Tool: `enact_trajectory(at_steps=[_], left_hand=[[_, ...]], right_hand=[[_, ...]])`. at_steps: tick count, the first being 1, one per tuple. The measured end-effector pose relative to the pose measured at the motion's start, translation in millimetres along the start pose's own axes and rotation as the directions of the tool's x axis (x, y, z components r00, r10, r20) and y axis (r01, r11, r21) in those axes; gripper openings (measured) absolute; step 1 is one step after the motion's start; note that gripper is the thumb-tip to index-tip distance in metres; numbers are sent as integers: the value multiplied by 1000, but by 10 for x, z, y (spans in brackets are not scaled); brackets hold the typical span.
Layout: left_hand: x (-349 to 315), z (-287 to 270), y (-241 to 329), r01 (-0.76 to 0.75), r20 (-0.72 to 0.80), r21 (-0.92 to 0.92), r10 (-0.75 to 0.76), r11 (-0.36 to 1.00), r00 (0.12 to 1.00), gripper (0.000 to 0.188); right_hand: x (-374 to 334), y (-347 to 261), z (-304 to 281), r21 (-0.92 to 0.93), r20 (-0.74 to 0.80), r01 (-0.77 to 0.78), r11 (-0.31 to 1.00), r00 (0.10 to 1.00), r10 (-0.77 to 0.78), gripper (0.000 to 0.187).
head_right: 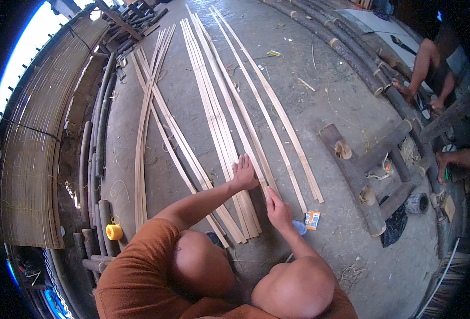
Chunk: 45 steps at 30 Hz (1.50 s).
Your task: The person sits on the floor sorting thin wooden strips into a neat pile. They then stand up, gather the strips, and place them onto a bamboo rack, securing them with yellow string.
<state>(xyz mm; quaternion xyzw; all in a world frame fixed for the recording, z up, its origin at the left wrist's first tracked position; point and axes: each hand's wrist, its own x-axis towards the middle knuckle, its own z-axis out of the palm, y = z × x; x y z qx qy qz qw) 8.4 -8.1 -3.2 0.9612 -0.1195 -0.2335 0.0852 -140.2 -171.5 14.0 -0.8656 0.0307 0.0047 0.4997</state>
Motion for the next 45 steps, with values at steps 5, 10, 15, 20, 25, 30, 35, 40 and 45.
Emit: enact_trajectory(at_steps=[5,10,15,20,25,30,35,40,45], left_hand=[[-23,140,-248,-46,-87,38,49,998,995,102],[-139,144,-374,-89,-163,21,91,996,982,83],[-162,159,-486,-118,-159,23,120,993,980,77],[-115,193,-486,-94,-221,-60,78,994,972,67],[-106,-34,-405,-187,-405,-404,8,896,914,52],[-65,53,-440,-171,-367,-181,95,969,925,69],[-14,120,-457,-86,-280,-128,47,988,959,81],[-57,49,-221,-79,-232,-120,49,990,972,77],[-78,17,-216,-69,-163,-99,52,993,985,76]], right_hand=[[67,-67,86,-27,93,-101,994,990,103,40],[89,-40,208,97,44,-134,986,991,130,40],[127,-22,165,71,76,-168,983,984,162,41],[108,-91,154,27,138,-125,992,983,121,43],[88,45,279,41,195,-96,994,977,87,44],[97,258,330,-98,109,188,977,978,-177,40],[147,240,-91,-321,13,159,934,987,-163,36],[115,370,-363,-468,-59,59,882,994,-97,41],[172,485,-539,-539,-148,-74,839,989,-8,42]])
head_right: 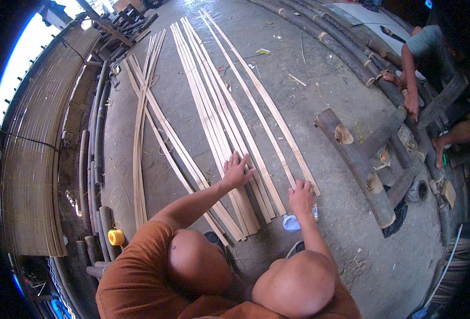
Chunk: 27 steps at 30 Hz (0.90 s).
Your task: The person sits on the floor sorting thin wooden strips into a neat pile. They then stand up, gather the strips, and place them onto a bamboo rack, securing them with yellow string.
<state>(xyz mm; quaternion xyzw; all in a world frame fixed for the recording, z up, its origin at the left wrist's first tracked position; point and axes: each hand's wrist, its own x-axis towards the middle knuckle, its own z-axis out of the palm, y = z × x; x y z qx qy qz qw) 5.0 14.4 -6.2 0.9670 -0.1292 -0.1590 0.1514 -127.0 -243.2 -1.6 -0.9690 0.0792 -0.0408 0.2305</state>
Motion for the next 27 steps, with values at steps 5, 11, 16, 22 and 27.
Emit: enact_trajectory(at_steps=[5,11,16,22,27], left_hand=[[-11,-25,-43,-23,26,23,22,999,999,78],[6,19,-52,-31,-1,5,31,1000,1000,82],[-17,-2,-85,-27,12,14,27,1000,1000,82],[5,4,-85,-27,10,10,27,1000,1000,83],[4,-31,-75,-28,31,19,28,999,999,85]], right_hand=[[77,-44,-97,195,122,-103,975,989,80,38],[-204,-437,-188,466,53,-52,883,998,31,37],[-385,-500,-21,543,95,-90,835,994,45,32],[-338,-517,15,543,161,-133,829,985,53,35],[-291,-483,60,495,139,-112,861,989,49,34]])
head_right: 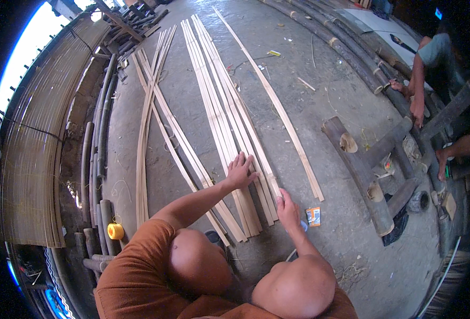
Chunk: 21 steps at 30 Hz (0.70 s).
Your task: The person sits on the floor sorting thin wooden strips into a neat pile. They then stand up, gather the strips, and place them onto a bamboo rack, securing them with yellow string.
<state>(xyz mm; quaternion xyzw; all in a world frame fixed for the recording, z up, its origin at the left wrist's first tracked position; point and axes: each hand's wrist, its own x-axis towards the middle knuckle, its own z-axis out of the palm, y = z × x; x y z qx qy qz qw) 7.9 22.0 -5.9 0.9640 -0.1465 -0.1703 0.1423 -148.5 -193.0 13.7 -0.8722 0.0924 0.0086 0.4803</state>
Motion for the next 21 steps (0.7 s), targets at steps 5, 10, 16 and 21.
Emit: enact_trajectory(at_steps=[5,10,16,21], left_hand=[[-5,31,13,32,-35,-8,-33,999,999,93],[13,37,-5,59,1,-32,-59,998,998,98],[136,15,-5,59,34,56,-61,997,998,95],[63,2,-160,-33,14,135,32,990,999,86]], right_hand=[[-2,5,-25,-77,10,11,997,1000,-11,39],[-90,-143,-81,2,35,59,998,998,-59,39],[-158,-214,152,45,16,81,996,996,-82,38],[-107,-224,281,25,115,49,998,992,-52,37]])
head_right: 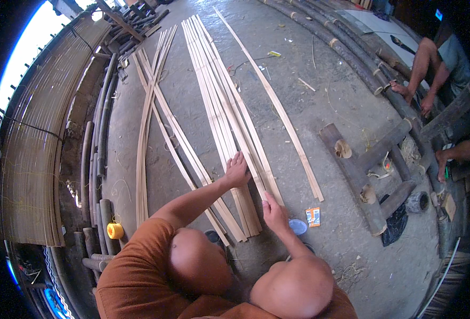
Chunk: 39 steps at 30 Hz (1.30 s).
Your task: The person sits on the floor sorting thin wooden strips into a neat pile. They then stand up, gather the strips, and place them onto a bamboo rack, securing them with yellow string.
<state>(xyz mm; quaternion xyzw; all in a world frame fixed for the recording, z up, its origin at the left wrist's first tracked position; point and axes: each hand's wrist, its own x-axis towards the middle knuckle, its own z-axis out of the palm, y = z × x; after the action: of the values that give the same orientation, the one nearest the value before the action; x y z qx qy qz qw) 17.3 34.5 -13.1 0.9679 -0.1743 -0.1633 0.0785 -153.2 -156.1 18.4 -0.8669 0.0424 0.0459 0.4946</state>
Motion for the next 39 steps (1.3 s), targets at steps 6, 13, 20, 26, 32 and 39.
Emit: enact_trajectory(at_steps=[6,13,20,26,32,39], left_hand=[[-215,-26,-78,-63,26,5,62,998,998,82],[-335,-37,-121,-23,42,-40,24,999,999,82],[-359,51,-156,-7,0,-47,7,999,1000,81],[-348,37,-156,4,-3,-87,-4,996,1000,78],[-214,12,-68,113,-49,-168,-123,979,991,80],[-30,-93,84,135,78,-117,-127,984,989,90]], right_hand=[[-9,87,218,39,-49,-25,999,998,26,39],[39,105,219,-10,48,-95,995,994,95,40],[-10,269,332,-160,70,218,963,975,-209,46],[-44,127,228,-219,76,117,969,992,-102,44],[-28,21,138,-451,77,327,830,941,-329,50],[-161,268,263,-598,159,314,737,948,-275,61]])
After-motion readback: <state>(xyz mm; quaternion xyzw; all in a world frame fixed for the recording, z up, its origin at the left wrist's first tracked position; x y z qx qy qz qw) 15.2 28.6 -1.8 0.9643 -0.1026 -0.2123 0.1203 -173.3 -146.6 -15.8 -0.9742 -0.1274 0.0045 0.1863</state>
